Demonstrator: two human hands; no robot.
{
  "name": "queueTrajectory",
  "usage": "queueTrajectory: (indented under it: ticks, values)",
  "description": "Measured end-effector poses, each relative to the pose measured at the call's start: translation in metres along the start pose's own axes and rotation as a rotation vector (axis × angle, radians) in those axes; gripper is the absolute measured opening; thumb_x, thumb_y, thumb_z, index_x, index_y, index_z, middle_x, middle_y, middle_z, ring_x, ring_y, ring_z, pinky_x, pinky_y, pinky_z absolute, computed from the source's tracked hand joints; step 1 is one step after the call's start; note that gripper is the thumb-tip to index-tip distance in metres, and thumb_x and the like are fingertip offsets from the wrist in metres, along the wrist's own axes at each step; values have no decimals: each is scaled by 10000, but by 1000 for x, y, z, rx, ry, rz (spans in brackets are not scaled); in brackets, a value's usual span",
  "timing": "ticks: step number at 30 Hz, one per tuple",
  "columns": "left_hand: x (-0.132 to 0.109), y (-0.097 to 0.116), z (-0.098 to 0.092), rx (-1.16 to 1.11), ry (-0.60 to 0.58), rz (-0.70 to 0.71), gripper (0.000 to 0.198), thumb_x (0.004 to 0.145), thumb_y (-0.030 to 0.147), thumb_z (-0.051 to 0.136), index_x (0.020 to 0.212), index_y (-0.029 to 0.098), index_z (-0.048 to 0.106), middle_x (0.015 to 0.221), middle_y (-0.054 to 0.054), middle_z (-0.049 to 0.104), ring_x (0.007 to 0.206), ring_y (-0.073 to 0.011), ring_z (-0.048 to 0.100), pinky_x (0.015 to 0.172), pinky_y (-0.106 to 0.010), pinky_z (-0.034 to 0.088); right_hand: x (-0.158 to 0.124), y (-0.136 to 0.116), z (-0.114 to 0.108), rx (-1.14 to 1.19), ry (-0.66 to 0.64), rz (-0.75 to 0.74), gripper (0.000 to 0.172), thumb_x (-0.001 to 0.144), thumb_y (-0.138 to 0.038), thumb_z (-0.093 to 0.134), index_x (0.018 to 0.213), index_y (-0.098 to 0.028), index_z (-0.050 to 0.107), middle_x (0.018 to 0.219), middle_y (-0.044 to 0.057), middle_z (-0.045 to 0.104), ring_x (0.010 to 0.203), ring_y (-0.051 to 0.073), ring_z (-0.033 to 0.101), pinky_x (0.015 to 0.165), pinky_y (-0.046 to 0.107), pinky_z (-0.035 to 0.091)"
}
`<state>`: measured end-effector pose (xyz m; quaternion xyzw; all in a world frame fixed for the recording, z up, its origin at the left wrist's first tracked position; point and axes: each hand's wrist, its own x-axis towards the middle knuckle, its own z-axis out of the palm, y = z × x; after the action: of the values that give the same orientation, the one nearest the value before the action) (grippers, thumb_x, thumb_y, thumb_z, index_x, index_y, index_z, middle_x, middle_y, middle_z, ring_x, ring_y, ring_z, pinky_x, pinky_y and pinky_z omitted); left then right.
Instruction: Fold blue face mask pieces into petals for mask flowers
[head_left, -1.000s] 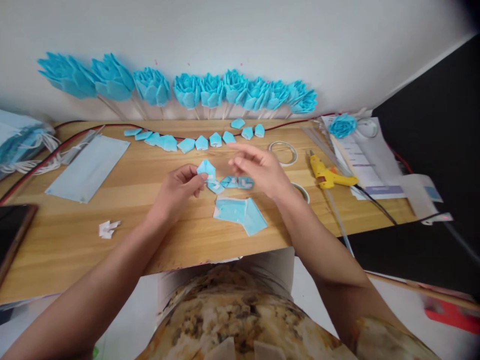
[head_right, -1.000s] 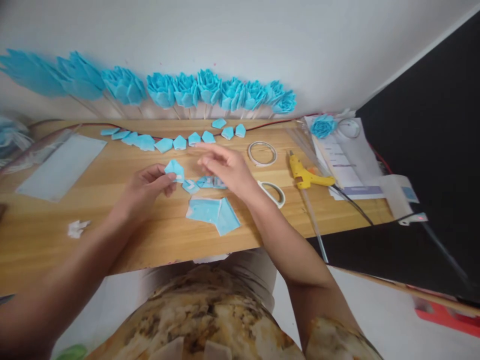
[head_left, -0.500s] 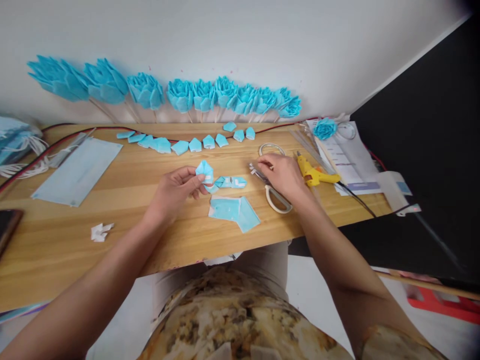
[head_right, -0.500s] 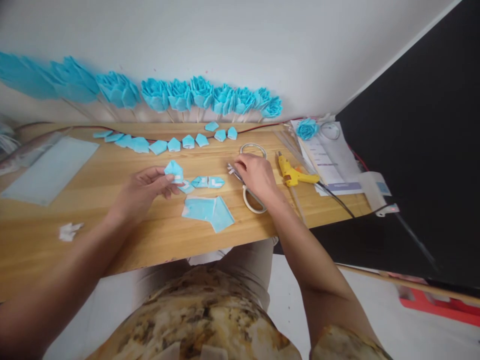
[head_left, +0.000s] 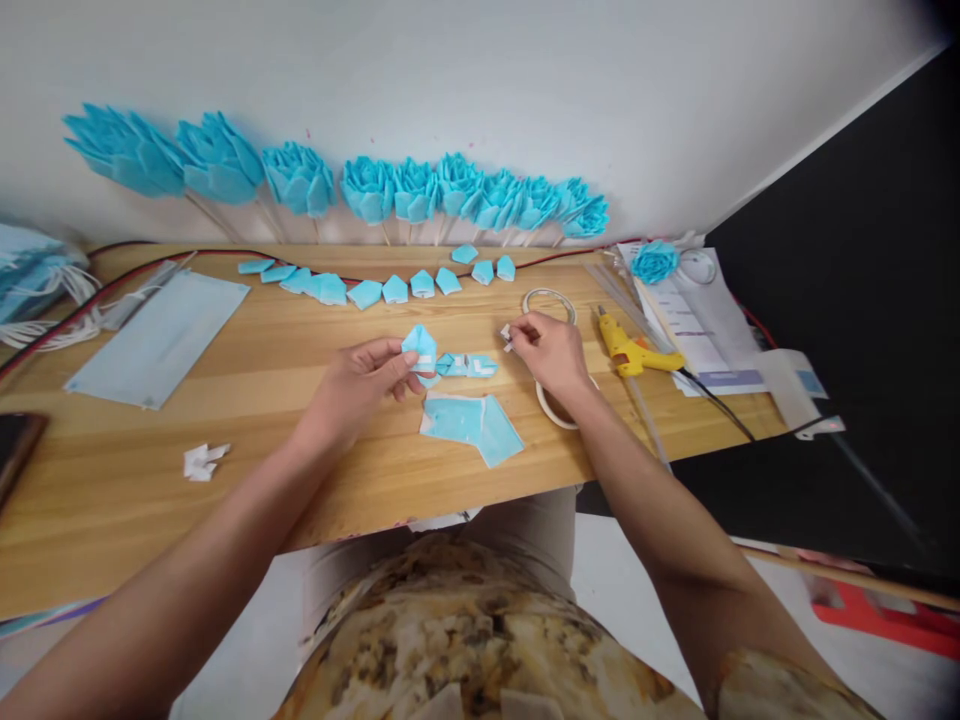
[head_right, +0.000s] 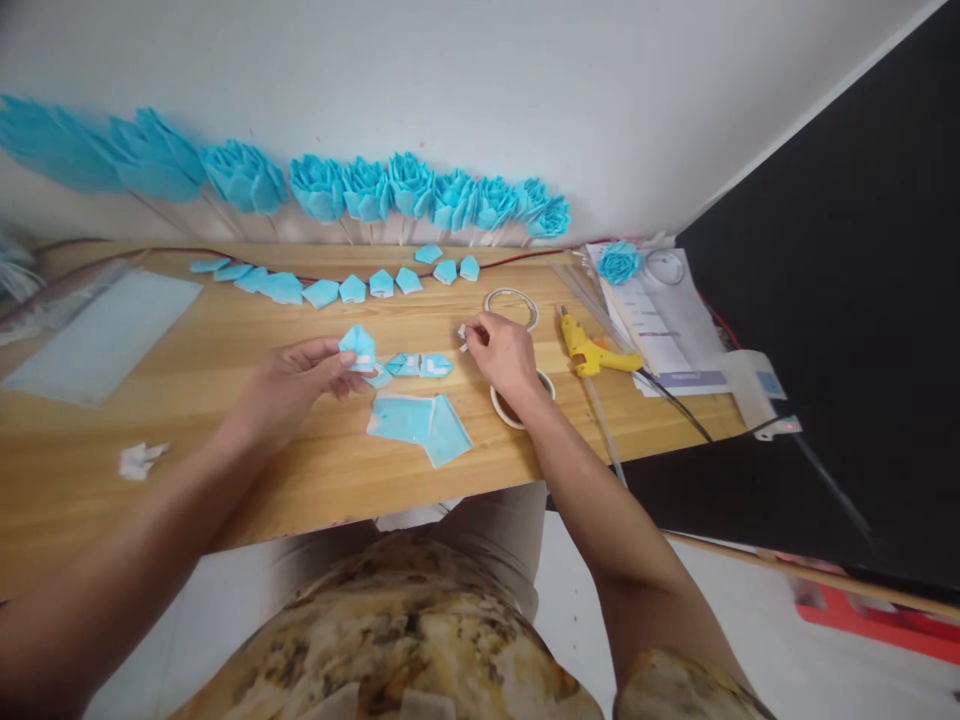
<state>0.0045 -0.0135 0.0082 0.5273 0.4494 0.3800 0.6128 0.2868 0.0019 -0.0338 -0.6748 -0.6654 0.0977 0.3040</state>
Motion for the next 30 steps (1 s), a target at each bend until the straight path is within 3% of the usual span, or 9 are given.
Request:
queueTrajectory:
  ticks: [5,20,24,30]
  values:
    - [0,-1,0,-5,-43,-11,314,788,480,776,775,167,763,746,-70,768,613,-134,612,589,-254,480,0,3,3,33,-4,18,149,890,-270,582,869,-219,720,867,42,782,799,210,715,735,325,511]
    - [1,-2,0,5,-28,-25,289,806,466,775,773,180,753,706,-61,754,603,-147,622,590,-260,492,-2,-3,-1,69,42,43,134,877,-266,569,825,-218,683,836,47,771,778,219,713,750,341,513]
    - [-2,0,1,-12,-132,-38,293,800,460,789,751,175,738,681,-48,739,595,-133,608,607,-249,495,3,-4,-14,65,55,52,140,901,-293,570,818,-219,657,809,45,760,769,220,707,745,338,498]
    - [-15,19,16,67,-348,-72,212,825,395,756,780,189,776,754,-62,759,621,-146,618,627,-264,511,11,4,-46,-207,4,27,163,980,-314,521,996,-219,652,896,90,763,829,279,683,778,364,453]
